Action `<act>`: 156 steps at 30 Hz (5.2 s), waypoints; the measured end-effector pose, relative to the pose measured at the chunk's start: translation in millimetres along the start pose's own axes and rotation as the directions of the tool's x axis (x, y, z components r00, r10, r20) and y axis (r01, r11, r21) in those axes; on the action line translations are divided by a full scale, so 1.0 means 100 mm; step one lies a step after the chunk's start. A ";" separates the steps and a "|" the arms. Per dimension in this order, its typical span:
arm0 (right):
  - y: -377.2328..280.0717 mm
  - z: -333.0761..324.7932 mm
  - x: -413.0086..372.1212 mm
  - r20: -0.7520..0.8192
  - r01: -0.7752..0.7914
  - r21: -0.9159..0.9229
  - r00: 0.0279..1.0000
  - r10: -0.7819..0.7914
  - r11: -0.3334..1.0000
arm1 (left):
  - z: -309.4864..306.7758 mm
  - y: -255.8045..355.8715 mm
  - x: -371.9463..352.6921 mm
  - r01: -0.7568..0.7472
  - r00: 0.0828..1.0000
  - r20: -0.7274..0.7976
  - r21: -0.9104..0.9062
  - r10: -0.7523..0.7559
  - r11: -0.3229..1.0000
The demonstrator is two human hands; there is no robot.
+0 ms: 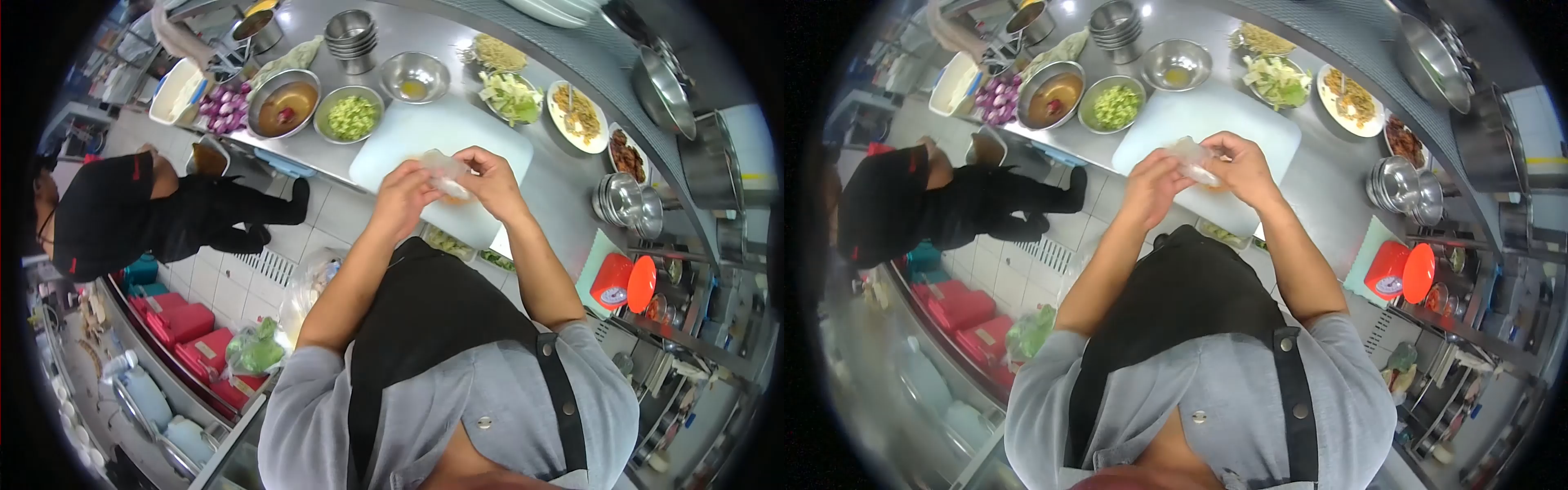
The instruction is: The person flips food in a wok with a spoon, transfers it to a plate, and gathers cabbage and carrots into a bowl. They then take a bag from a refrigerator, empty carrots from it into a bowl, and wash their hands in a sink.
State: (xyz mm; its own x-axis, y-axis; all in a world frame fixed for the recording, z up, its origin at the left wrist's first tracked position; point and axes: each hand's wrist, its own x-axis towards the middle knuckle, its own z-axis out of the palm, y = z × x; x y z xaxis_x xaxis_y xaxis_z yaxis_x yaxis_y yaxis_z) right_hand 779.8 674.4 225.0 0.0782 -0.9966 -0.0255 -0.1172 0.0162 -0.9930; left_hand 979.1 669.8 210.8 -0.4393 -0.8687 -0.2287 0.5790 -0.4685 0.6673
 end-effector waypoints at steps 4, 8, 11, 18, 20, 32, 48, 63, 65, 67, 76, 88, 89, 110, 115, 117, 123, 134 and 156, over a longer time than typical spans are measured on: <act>0.29 -0.56 0.04 -0.154 -0.198 -0.108 0.971 0.180 0.974 | -0.43 0.02 0.01 -0.182 0.973 0.076 -0.324 0.217 0.928; -0.04 -0.77 0.01 -0.176 -0.016 -0.339 0.983 -0.047 0.941 | -0.13 0.14 -0.06 -0.080 0.986 -0.151 -0.100 0.064 0.992; -0.66 -0.59 -0.19 -0.305 0.385 -0.119 0.863 -0.402 0.915 | 0.11 0.16 -0.12 -0.117 0.970 -0.205 0.093 0.134 0.989; 0.25 -0.04 0.14 0.286 0.178 -0.683 0.958 0.034 0.708 | 0.09 0.04 -0.09 -0.105 0.962 -0.169 0.501 0.216 0.859; 0.33 -0.15 0.17 0.232 0.079 -0.902 0.918 0.322 0.425 | 0.04 -0.07 -0.07 -0.130 0.948 -0.238 0.319 0.213 0.939; 0.74 0.20 0.60 0.333 0.245 -0.919 0.902 0.274 0.309 | 0.12 -0.13 0.10 -0.008 0.960 -0.204 0.666 0.192 0.746; -0.15 -0.35 0.60 0.451 0.275 -0.694 0.886 0.105 0.665 | 0.45 0.32 0.51 -0.235 0.870 0.228 0.971 0.438 -0.038; 0.00 -0.89 0.57 0.250 0.297 -0.603 0.952 -0.178 0.740 | 0.68 0.20 0.57 -0.020 0.979 -0.112 0.780 0.171 0.626; 0.02 -0.91 0.71 0.022 0.265 -0.527 0.954 -0.299 0.807 | 0.75 0.16 0.66 -0.032 0.979 -0.105 0.766 0.175 0.641; -0.06 -0.90 0.68 0.054 0.167 -0.435 0.986 -0.159 0.885 | 0.80 0.05 0.67 -0.003 0.981 -0.129 0.740 0.145 0.673; 0.15 -1.25 1.05 -0.148 0.103 0.562 0.989 -0.023 0.820 | 0.79 -0.07 0.80 0.037 0.967 -0.198 0.733 0.161 0.679; 1.40 -2.14 2.31 -0.131 0.023 -0.890 0.944 -0.303 0.456 | 0.72 -0.20 0.22 0.025 0.924 -0.318 0.601 0.211 0.799; 1.48 -2.09 2.30 -0.129 0.025 -0.889 0.944 -0.302 0.457 | 0.74 -0.20 0.18 0.026 0.923 -0.321 0.601 0.212 0.799; 0.37 -2.05 1.01 0.002 0.027 -0.418 1.000 -0.029 0.908 | 1.03 0.01 0.03 -0.284 0.917 -0.087 0.540 0.388 0.792; 0.28 -0.94 -0.38 0.049 0.119 -0.142 0.992 -0.113 0.983 | 1.18 0.07 -0.04 -0.283 0.959 0.132 0.454 0.250 0.845; 0.17 -0.56 -0.60 -0.123 0.103 -0.258 0.983 -0.138 0.961 | 1.28 0.04 -0.17 -0.230 0.958 0.262 0.447 0.120 0.864; -0.44 -0.50 -1.36 -0.455 0.181 -0.123 0.864 -0.218 0.976 | 1.23 -0.16 -0.21 -0.898 0.438 0.521 0.212 0.732 0.386; -0.76 -0.86 -3.83 -0.875 -0.069 -0.040 0.483 -0.001 0.997 | 1.78 -1.98 -0.98 -0.366 0.468 0.480 0.869 -0.742 0.332; -0.16 -1.49 -8.62 -0.903 -0.581 -0.036 0.368 0.222 0.813 | 4.71 -5.64 -2.46 -0.444 -0.528 0.499 0.527 -0.687 0.724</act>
State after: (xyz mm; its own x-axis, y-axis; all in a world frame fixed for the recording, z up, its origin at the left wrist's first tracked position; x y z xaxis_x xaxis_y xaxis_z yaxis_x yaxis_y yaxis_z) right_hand 566.8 1521.5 279.9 -0.8912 -0.4358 -0.1255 -0.1769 0.5889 -0.7886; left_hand 437.6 1223.5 224.6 -0.5089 0.8607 0.0162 0.2528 0.1314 0.9586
